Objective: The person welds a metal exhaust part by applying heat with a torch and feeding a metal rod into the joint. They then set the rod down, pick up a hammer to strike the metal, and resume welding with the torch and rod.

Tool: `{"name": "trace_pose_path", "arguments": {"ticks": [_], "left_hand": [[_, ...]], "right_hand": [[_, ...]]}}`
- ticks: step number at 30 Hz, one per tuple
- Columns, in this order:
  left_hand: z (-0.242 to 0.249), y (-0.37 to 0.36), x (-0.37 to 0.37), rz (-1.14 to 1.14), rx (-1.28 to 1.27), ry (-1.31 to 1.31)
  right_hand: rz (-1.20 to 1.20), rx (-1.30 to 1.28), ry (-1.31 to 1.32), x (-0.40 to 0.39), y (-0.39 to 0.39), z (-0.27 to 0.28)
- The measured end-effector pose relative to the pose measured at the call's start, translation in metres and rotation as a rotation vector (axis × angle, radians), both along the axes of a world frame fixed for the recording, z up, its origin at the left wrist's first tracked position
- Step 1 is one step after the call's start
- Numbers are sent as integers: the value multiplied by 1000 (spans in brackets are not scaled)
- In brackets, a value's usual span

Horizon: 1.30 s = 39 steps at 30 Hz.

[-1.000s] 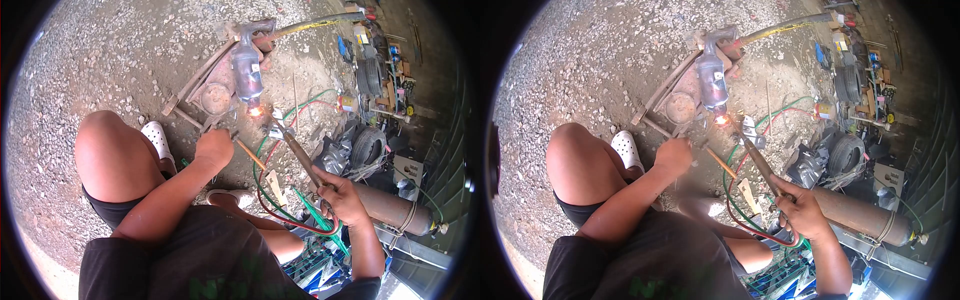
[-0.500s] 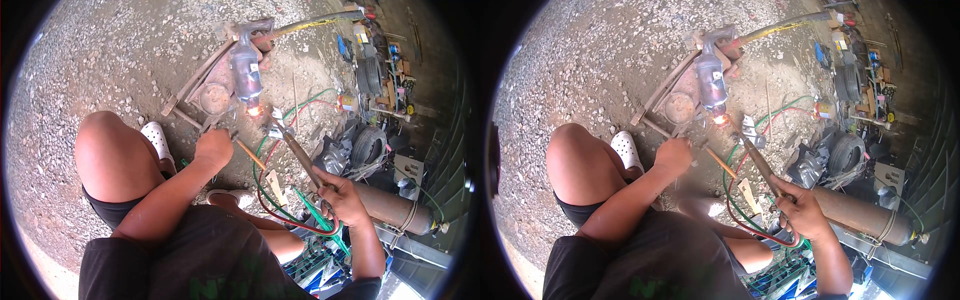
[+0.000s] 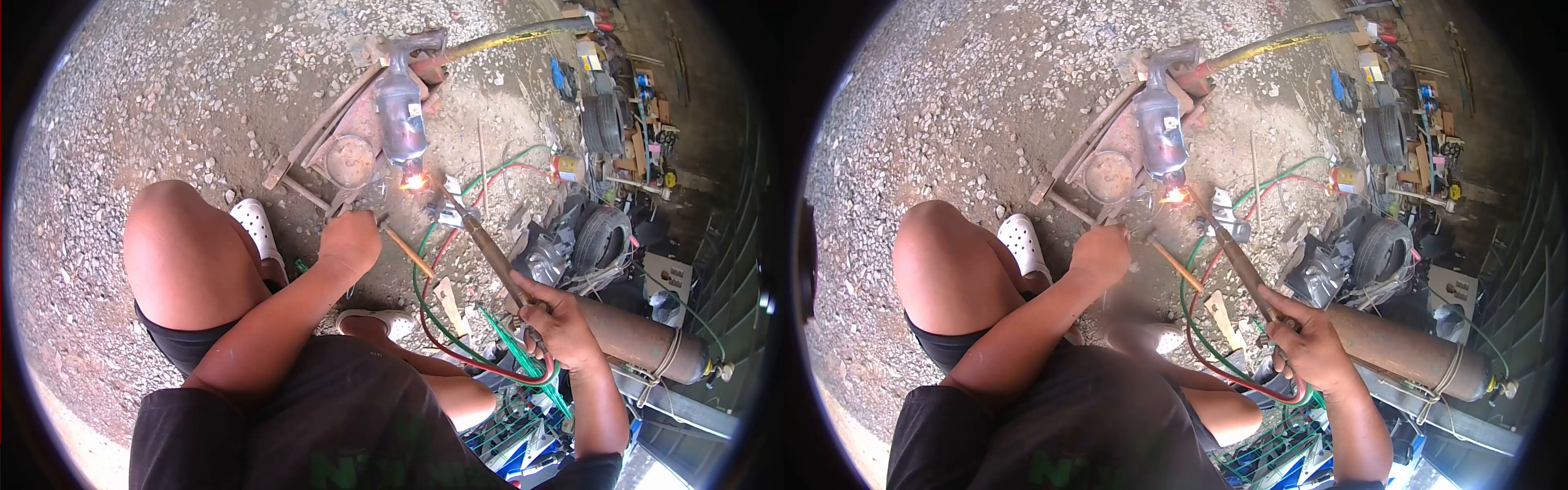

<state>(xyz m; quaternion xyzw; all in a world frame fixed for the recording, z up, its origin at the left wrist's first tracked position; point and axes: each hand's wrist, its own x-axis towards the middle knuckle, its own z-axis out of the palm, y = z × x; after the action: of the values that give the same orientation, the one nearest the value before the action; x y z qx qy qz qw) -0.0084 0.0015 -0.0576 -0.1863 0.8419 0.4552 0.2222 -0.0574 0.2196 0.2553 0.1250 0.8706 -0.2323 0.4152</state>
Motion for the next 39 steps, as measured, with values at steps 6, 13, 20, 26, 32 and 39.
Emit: {"name": "trace_pose_path", "arguments": {"ticks": [6,13,20,26,32,39], "left_hand": [[1,1,0,13,-4,12],[0,3,-1,-1,-13,29],[-3,4,-2,2,-1,42],[-18,9,-2,47,17,58],[-7,5,-3,17,-3,50],[-16,8,-3,40,25,54]], "right_hand": [[7,-12,3,1,6,-1],[13,2,-2,1,3,0],[-1,-9,16,1,4,-2],[-14,-17,8,0,3,-3],[-4,-9,14,-1,4,-3],[11,-8,13,1,3,-2]]}}
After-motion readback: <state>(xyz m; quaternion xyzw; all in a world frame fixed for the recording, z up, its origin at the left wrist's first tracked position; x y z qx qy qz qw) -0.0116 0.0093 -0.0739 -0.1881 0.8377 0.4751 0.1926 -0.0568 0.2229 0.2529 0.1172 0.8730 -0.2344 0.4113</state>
